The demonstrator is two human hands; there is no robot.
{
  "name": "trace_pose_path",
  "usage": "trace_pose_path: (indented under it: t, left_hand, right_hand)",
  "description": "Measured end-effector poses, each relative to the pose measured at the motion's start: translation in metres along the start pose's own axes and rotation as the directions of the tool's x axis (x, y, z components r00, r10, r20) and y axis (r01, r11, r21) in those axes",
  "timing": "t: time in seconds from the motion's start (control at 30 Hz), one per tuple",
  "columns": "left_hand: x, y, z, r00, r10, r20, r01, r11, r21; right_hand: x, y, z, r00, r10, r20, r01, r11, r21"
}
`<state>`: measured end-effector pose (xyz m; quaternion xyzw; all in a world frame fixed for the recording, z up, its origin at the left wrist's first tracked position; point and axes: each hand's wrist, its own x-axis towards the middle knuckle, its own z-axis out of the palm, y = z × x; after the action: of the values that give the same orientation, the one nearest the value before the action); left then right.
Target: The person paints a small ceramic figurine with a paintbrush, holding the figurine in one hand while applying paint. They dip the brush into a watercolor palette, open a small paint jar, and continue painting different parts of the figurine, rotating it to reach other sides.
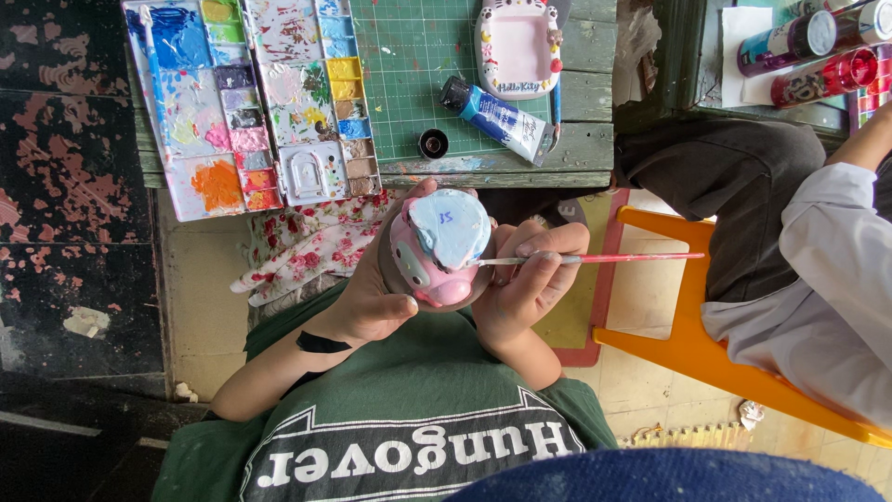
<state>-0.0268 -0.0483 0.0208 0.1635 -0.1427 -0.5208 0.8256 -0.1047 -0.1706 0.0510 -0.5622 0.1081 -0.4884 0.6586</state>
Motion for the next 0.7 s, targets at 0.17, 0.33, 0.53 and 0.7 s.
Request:
trace_pose_path:
  t: [0.17, 0.33, 0.53, 0.7]
  left_hand:
    - [0.0008, 0.0016, 0.0024, 1.000, 0.007, 0.005, -0.007, 1.000, 0.014]
    - [0.0003, 0.0039, 0.0039, 0.999, 0.002, 0.034, -0.002, 1.000, 0.000]
    - [-0.0004, 0.0022, 0.0015, 0.999, 0.022, 0.029, -0.023, 0.999, 0.046]
    - [-0.0033, -0.0039, -0.0053, 1.000, 0.027, 0.002, -0.027, 0.999, 0.039]
  right_hand:
    - [-0.0003, 0.0006, -0.0005, 1.000, 0.003, -0.002, -0.003, 1.000, 0.003]
    - [-0.0015, 0.0021, -0.0010, 1.000, -0.003, -0.005, 0.003, 1.000, 0.000]
    - [-0.0029, 0.0045, -0.0040, 1.000, 0.010, -0.014, -0.010, 1.000, 0.019]
    - [-0.0017, 0.0048, -0.0047, 0.999, 0.023, -0.039, -0.022, 0.999, 0.029]
